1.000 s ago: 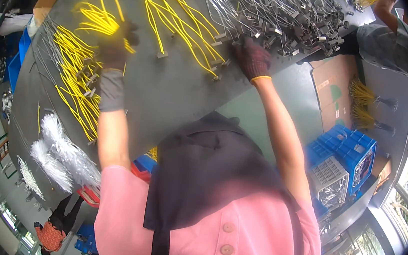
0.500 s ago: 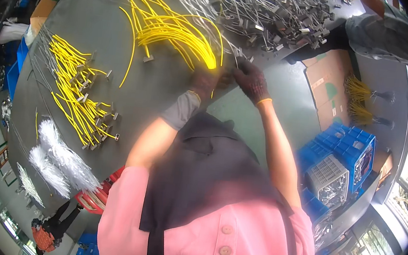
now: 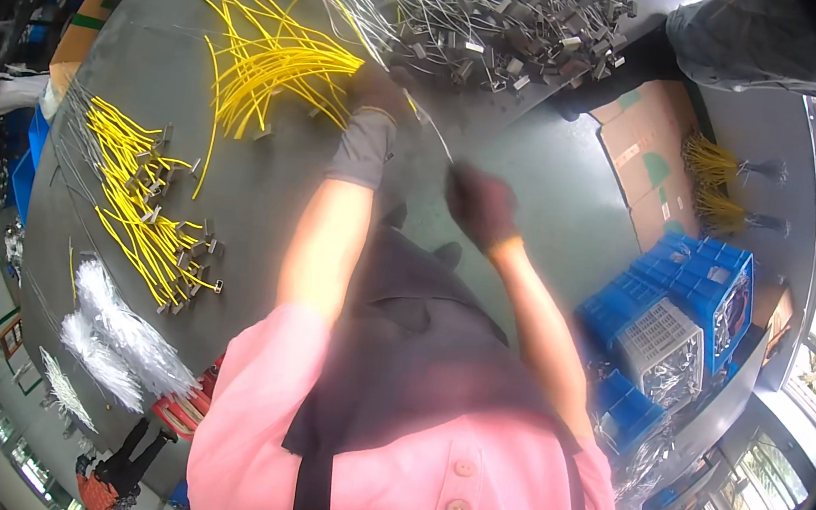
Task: Bundling and organizing yellow electrical wires on an industrial work table.
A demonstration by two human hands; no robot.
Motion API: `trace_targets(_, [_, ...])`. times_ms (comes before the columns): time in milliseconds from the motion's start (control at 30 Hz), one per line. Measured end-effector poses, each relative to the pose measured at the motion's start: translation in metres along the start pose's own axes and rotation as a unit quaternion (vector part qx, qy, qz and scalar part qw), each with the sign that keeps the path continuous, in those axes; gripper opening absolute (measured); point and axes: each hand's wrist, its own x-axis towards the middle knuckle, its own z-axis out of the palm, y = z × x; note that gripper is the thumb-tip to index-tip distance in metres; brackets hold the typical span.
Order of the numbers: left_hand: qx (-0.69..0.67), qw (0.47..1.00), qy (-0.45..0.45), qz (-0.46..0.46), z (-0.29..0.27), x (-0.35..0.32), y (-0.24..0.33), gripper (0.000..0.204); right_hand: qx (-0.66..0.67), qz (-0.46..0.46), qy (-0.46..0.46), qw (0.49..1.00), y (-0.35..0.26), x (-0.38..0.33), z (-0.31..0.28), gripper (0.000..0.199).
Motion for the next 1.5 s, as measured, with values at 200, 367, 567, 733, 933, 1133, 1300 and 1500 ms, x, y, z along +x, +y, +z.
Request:
trace_targets(200, [0.142, 0.94, -0.31, -0.031, 0.055, 0.005, 0.168, 0.021, -0.068, 0.302, -0.118, 0.943, 0.18, -0.305, -0.032, 0.028])
trace_targets(367, [-0.464, 0.716, -0.193, -0.485, -0.027, 0.019, 0.25, 0.022, 0.186, 0.552, -0.086, 0.808, 0.125, -0.301, -0.088, 0.03])
trace_targets(567, [-0.296, 0.944, -0.12, -0.08, -0.136, -0.072, 0.254, 0.016, 0.24, 0.429, 0.0, 0.871, 0.093, -0.252, -0.088, 0.03])
trace_targets(733, [-0.534, 0.657, -0.335, -0.413, -0.099, -0.149, 0.281, 0.025, 0.08, 0.302, -0.08, 0.947, 0.077, -0.284, -0.089, 0.025])
trace_targets(933, [-0.657, 0.513, -0.32, -0.451, -0.099, -0.141, 0.305, 0.026, -0.013, 0.324, -0.304, 0.896, 0.121, -0.468, -0.077, 0.034])
trace_targets(1133, [-0.561, 0.743, -0.311, -0.19, -0.126, -0.115, 0.32, 0.024, -0.03, 0.427, -0.305, 0.851, 0.141, -0.557, -0.058, 0.033])
trace_targets(1300, [-0.487, 0.835, -0.221, -0.128, -0.11, -0.101, 0.29, 0.025, -0.039, 0.486, -0.302, 0.819, 0.155, -0.569, -0.05, 0.035])
trace_targets(1500, [-0.606, 0.727, -0.15, -0.287, -0.155, -0.1, 0.343, 0.022, -0.012, 0.485, -0.268, 0.832, 0.187, -0.607, -0.041, 0.035])
